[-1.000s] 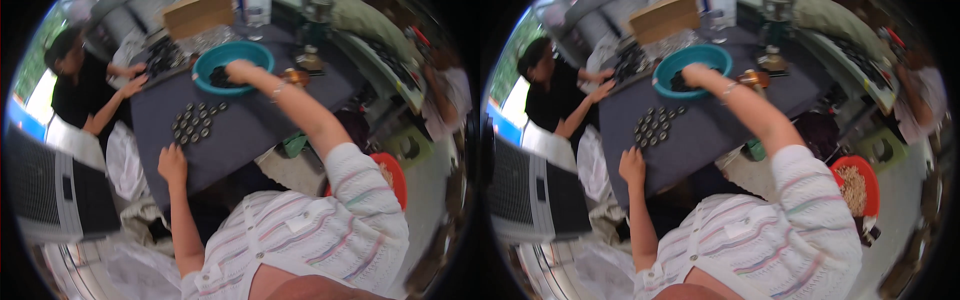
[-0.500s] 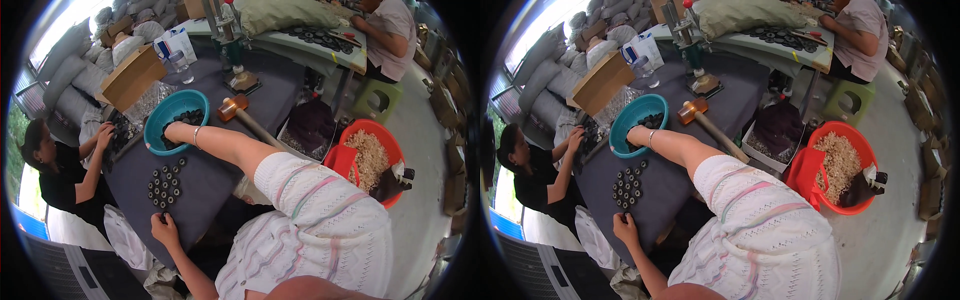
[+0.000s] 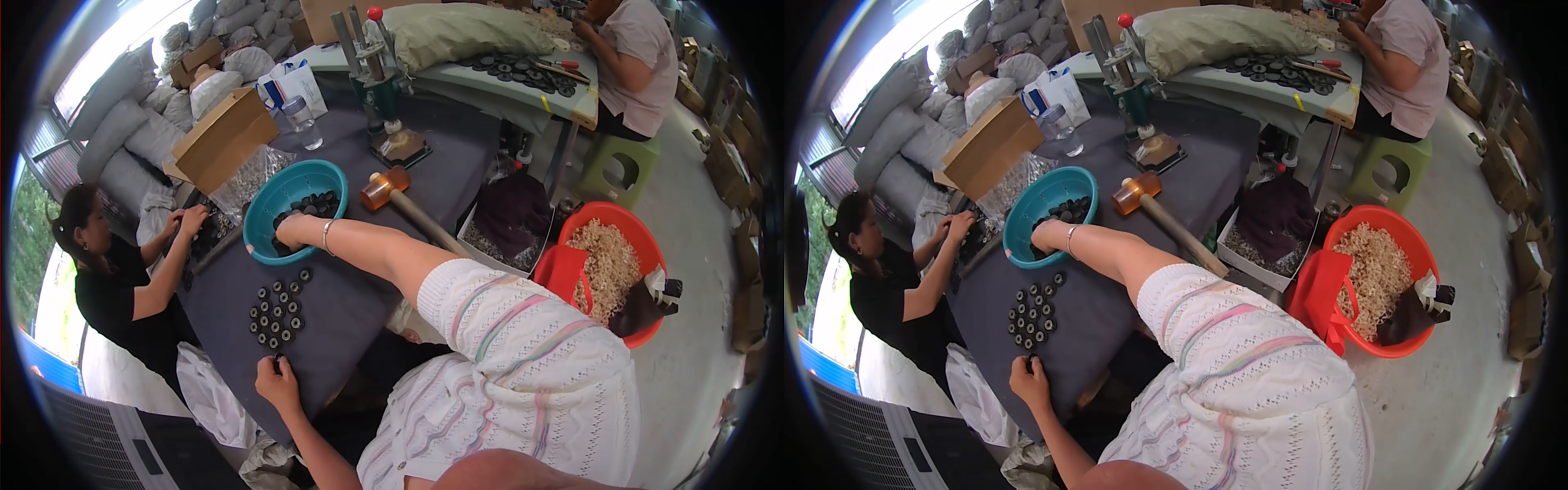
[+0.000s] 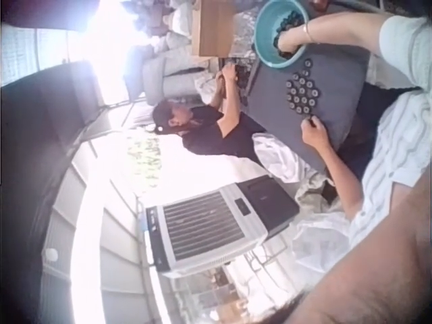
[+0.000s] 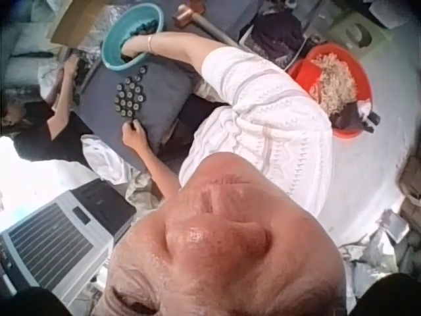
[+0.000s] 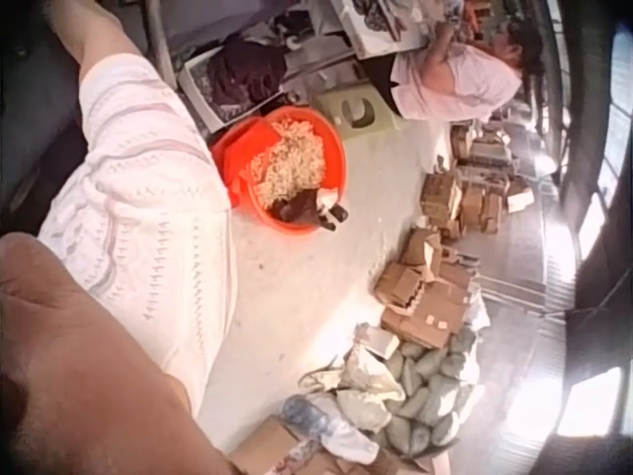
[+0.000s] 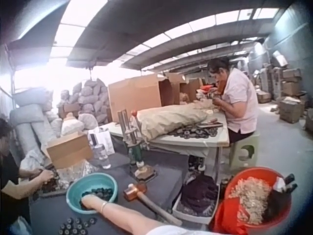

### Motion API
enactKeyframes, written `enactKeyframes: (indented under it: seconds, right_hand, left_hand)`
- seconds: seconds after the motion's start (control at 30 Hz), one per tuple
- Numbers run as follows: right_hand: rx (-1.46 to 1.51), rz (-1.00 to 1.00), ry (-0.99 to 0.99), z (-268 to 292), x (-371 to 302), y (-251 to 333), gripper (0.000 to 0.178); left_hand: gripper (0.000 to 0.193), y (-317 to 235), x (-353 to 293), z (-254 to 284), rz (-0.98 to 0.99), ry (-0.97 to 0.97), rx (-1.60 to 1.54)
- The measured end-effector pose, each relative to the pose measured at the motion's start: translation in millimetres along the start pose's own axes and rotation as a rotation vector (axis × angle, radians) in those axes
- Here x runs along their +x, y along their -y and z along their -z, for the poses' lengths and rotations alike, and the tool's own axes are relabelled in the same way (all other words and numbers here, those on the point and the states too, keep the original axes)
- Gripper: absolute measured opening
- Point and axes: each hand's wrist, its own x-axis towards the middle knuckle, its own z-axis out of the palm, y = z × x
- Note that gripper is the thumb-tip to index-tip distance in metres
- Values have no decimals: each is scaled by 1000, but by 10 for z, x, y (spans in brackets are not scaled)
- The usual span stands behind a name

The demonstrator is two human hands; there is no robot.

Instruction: The person assembles plastic and rubber components by hand, inserting metal rings into them and tapping the rings with a mallet.

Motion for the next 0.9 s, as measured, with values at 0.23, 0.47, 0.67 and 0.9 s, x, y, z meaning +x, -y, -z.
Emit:
enactKeyframes:
  seconds: [0.23,0.47,0.67,0.9]
  right_hand:
    - [-94,123,-39,-31,-11,34,26]
    - [-42,139,29,114,-101,-203,26]
    - [-49,100,191,165,-60,-104,27]
    - [269,41,13,228,-230,-244,24]
  left_hand:
    - [13,50,-14,-26,22,-1,7]
    - [15,-93,112,-8,-24,-14,-51]
    - [15,2,29,40,50,-32,-13]
    - [14,-6,22,37,18,-17,-40]
